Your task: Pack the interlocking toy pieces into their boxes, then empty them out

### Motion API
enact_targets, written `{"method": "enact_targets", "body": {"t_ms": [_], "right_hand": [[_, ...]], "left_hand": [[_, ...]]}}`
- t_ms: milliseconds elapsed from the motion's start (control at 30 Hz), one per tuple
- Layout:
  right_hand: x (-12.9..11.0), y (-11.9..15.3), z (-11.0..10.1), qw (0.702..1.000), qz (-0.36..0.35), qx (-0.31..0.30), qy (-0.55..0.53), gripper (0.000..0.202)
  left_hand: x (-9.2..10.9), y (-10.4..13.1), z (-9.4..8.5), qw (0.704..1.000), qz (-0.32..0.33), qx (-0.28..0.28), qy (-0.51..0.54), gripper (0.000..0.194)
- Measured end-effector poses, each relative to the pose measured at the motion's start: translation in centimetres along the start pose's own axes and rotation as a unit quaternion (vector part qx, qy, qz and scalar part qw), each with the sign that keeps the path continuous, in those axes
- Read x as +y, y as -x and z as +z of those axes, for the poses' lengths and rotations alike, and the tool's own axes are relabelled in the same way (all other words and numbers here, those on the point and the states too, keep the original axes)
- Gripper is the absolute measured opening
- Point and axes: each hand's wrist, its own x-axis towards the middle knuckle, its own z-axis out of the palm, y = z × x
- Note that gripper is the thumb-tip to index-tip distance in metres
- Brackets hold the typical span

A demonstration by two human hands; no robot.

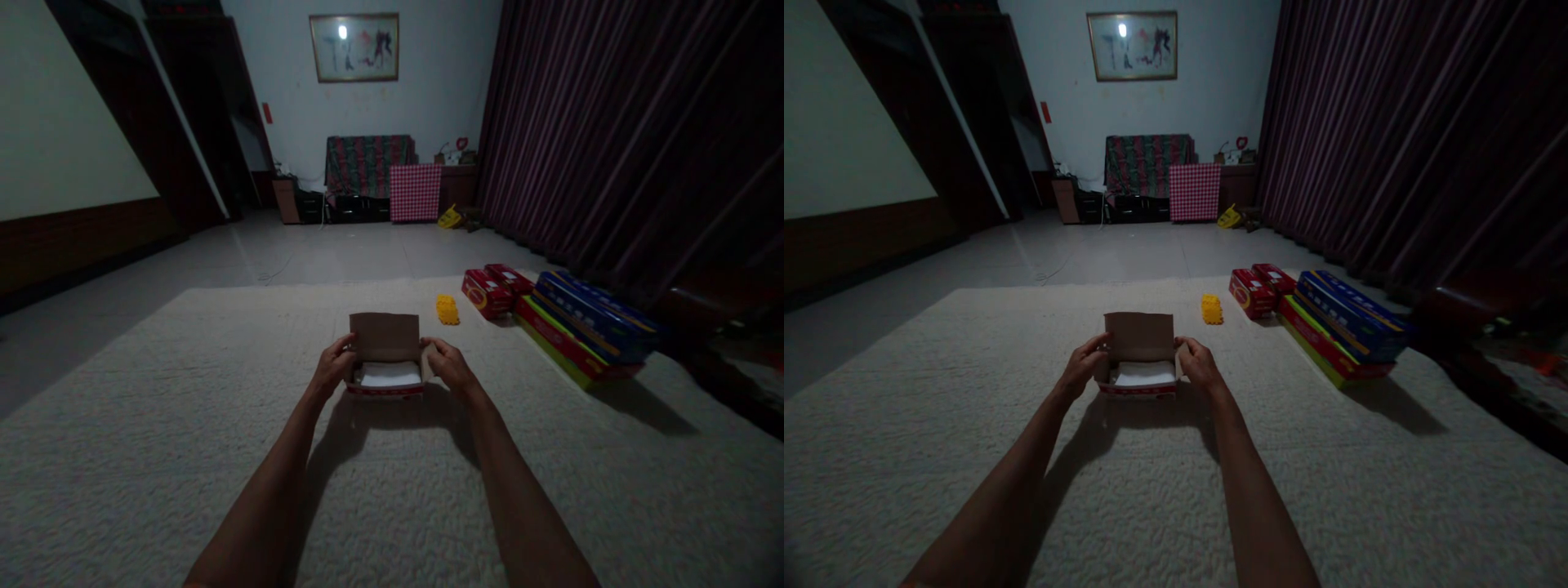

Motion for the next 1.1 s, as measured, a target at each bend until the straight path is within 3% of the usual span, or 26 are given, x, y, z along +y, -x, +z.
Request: {"method": "enact_targets", "body": {"t_ms": [100,267,467,567,700,833,933,1100], "right_hand": [[0.3,-0.3,0.0,1.000,0.026,0.002,-0.012,0.049],[0.3,-0.6,-0.6,0.999,0.048,0.013,-0.017,0.048],[1.3,-2.0,-1.0,0.998,0.041,0.038,-0.026,0.051],[2.5,-2.7,-1.0,0.997,0.007,0.068,-0.020,0.057],[3.3,-3.3,-1.3,0.995,-0.058,0.056,0.067,0.052],[3.1,-3.2,-1.5,0.958,-0.210,0.076,0.179,0.028],[3.0,-2.9,-1.6,0.934,-0.274,0.072,0.219,0.021],[3.3,-3.3,-1.7,0.932,-0.282,0.021,0.228,0.055]], "left_hand": [[0.3,-0.6,-0.5,0.999,0.003,0.012,0.031,0.043],[-0.1,-1.3,-1.4,0.992,-0.046,-0.034,0.112,0.054],[-1.3,-1.3,-1.2,0.983,-0.056,-0.029,0.175,0.057],[-1.7,-1.5,-1.2,0.986,-0.046,-0.021,0.161,0.053],[-1.9,-2.3,-1.5,0.989,-0.062,-0.050,0.124,0.055],[-2.3,-2.7,-1.1,0.991,-0.046,-0.033,0.120,0.048],[-2.5,-2.5,-0.8,0.994,-0.029,-0.022,0.108,0.033],[-1.9,-2.3,-1.2,0.995,0.007,-0.076,0.069,0.037]]}}
